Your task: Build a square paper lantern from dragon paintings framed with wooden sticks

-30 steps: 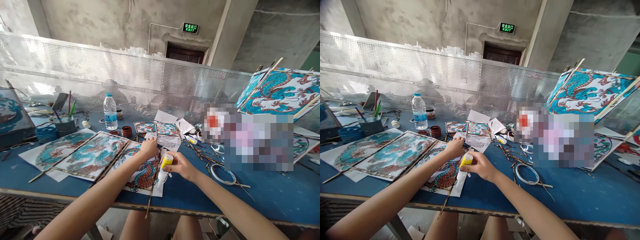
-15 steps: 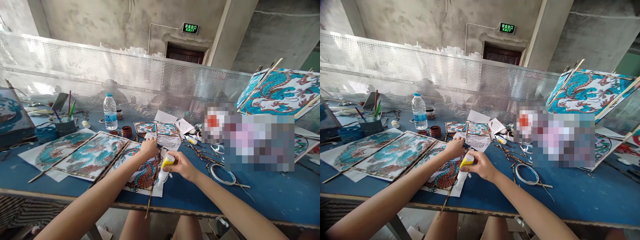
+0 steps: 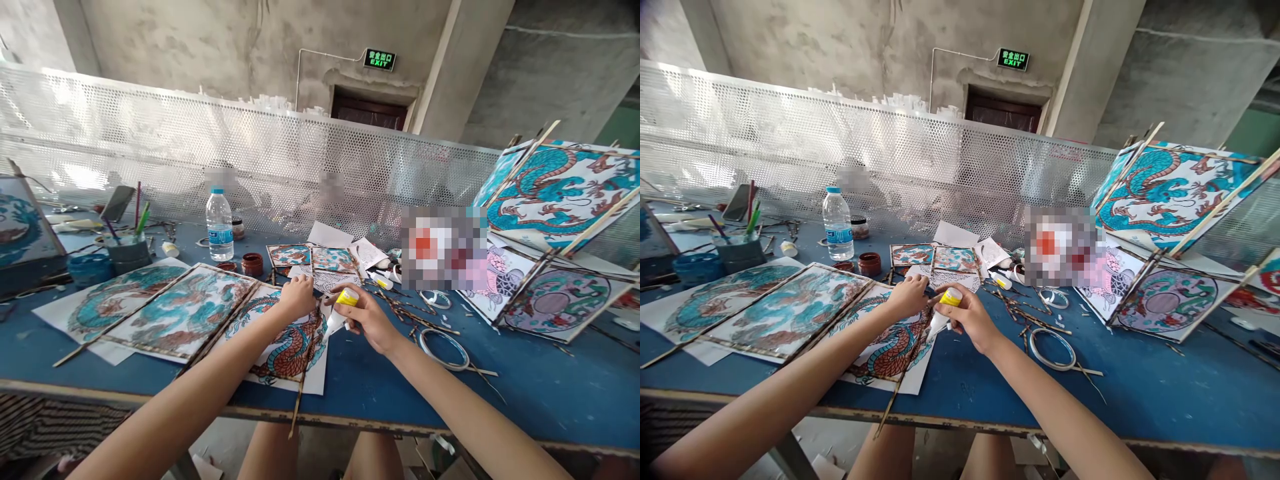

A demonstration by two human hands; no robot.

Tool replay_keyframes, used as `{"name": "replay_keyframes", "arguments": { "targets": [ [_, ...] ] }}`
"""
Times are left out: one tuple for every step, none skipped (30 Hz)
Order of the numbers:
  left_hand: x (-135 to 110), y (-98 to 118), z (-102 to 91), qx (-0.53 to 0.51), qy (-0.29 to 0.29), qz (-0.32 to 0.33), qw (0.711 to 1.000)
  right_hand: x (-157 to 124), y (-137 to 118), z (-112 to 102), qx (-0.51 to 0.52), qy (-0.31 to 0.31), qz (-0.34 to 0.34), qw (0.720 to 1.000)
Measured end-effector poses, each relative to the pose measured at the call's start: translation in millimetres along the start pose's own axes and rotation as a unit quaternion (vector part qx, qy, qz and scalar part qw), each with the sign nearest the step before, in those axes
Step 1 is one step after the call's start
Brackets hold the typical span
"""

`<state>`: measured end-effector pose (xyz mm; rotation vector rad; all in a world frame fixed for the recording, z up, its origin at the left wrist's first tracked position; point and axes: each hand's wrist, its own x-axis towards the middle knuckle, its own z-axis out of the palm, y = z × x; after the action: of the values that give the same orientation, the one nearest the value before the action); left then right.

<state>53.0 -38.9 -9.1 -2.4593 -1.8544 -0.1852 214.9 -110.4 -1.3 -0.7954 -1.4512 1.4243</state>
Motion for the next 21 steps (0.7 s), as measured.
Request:
{"name": "replay_keyframes", "arguments": {
  "targets": [
    [0.1,0.0,0.1,-0.001,-0.001,-0.001,1.000,0.4,0.4,-1.0,0.015,0.006,0.002,1.000],
    [0.2,0.1,0.4,-0.001,-0.001,-0.001,1.000,0.8,0.8,-2.0,0.036,0.009,0.004,0.999],
    [0.2,0.0,0.7,-0.001,-0.002,-0.001,1.000,1.2,1.3,-2.9,0.062,0.007,0.007,0.998],
    [0.3,0.0,1.0,-0.002,-0.001,0.000,1.000,1.6,1.7,-3.8,0.088,-0.001,0.010,0.996],
    [0.2,-0.1,1.2,-0.001,-0.001,0.000,1.000,1.9,2.0,-4.5,0.110,-0.015,0.012,0.994],
    [0.1,-0.1,1.2,-0.001,-0.001,0.000,1.000,2.1,2.1,-5.2,0.122,-0.030,0.011,0.992],
    [-0.1,-0.1,1.1,-0.001,-0.001,0.000,1.000,2.2,2.0,-5.8,0.123,-0.043,0.010,0.991],
    [-0.4,0.0,0.8,0.000,-0.001,0.000,1.000,2.2,1.9,-6.3,0.110,-0.050,0.009,0.993],
    [-0.8,0.1,0.4,0.001,-0.001,0.000,1.000,2.1,1.5,-6.7,0.089,-0.052,0.004,0.995],
    [-1.2,0.3,0.0,0.002,-0.001,0.000,1.000,1.8,1.2,-6.9,0.062,-0.049,-0.003,0.997],
    [-1.5,0.4,-0.5,0.004,-0.001,0.001,1.000,1.4,0.7,-6.7,0.035,-0.047,-0.010,0.998],
    [-1.8,0.5,-0.7,0.005,0.000,0.001,1.000,0.7,0.2,-6.1,0.010,-0.049,-0.016,0.999],
    [-2.0,0.5,-0.8,0.006,0.001,0.002,1.000,-0.3,-0.5,-5.0,-0.009,-0.055,-0.019,0.998],
    [-2.0,0.5,-0.6,0.007,0.003,0.003,1.000,-1.6,-1.1,-3.5,-0.022,-0.063,-0.021,0.998],
    [-1.9,0.3,-0.3,0.008,0.005,0.003,1.000,-3.1,-1.8,-1.5,-0.030,-0.074,-0.019,0.997],
    [-1.7,0.2,0.2,0.009,0.007,0.002,1.000,-4.8,-2.4,0.7,-0.033,-0.085,-0.017,0.996],
    [-1.4,0.0,0.7,0.009,0.009,0.001,1.000,-6.6,-3.1,3.1,-0.035,-0.094,-0.016,0.995],
    [-1.1,-0.1,1.1,0.010,0.011,0.001,1.000,-8.3,-3.6,5.5,-0.035,-0.104,-0.017,0.994],
    [-0.9,-0.2,1.4,0.009,0.011,0.001,1.000,-9.8,-4.0,7.8,-0.035,-0.112,-0.018,0.993],
    [-0.7,-0.2,1.5,0.009,0.011,0.001,1.000,-11.1,-4.3,9.7,-0.036,-0.119,-0.019,0.992],
    [-0.8,-0.1,1.4,0.009,0.009,0.001,1.000,-12.2,-4.4,11.2,-0.040,-0.123,-0.020,0.991]
  ]
}}
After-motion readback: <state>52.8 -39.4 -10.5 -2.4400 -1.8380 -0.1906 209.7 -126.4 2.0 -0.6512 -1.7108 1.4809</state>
